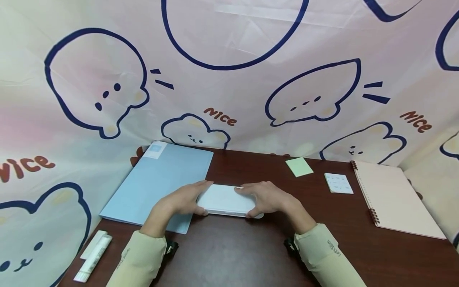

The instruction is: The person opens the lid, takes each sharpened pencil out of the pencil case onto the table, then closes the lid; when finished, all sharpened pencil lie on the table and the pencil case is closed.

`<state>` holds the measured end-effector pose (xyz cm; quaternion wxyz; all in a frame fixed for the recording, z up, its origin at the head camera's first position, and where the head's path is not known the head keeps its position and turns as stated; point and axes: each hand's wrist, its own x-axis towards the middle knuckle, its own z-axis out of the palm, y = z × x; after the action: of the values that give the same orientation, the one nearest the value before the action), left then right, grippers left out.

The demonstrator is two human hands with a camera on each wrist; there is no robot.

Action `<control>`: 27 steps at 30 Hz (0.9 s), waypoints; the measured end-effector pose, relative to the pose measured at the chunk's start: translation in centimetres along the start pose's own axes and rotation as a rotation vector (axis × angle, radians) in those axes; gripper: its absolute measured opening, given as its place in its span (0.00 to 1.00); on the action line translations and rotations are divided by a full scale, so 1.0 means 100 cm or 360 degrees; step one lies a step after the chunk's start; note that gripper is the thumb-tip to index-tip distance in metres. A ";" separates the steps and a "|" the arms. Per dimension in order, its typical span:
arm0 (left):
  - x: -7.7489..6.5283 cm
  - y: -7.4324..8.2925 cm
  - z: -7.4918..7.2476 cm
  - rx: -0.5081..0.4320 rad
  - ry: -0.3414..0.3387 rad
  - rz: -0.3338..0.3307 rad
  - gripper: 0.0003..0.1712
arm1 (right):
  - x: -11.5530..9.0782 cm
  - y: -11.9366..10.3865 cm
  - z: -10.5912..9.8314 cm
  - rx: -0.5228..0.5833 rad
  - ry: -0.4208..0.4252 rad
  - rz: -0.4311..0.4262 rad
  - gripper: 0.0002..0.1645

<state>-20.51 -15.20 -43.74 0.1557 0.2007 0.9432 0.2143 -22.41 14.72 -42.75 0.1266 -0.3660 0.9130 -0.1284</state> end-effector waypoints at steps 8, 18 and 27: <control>0.004 -0.005 -0.001 -0.0076 0.0046 0.0064 0.57 | 0.000 0.005 -0.009 0.0229 -0.0065 -0.0004 0.41; 0.004 -0.008 0.001 -0.0303 0.0055 0.0009 0.63 | 0.011 0.040 -0.019 0.0819 -0.0235 0.0030 0.35; 0.004 -0.008 0.003 -0.0324 0.0085 -0.0068 0.76 | 0.014 0.055 -0.024 0.1289 -0.0168 0.0160 0.31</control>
<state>-21.05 -15.59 -44.43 0.1546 0.1579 0.9244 0.3108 -27.68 17.86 -42.47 0.3131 -0.2477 0.7976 -0.4521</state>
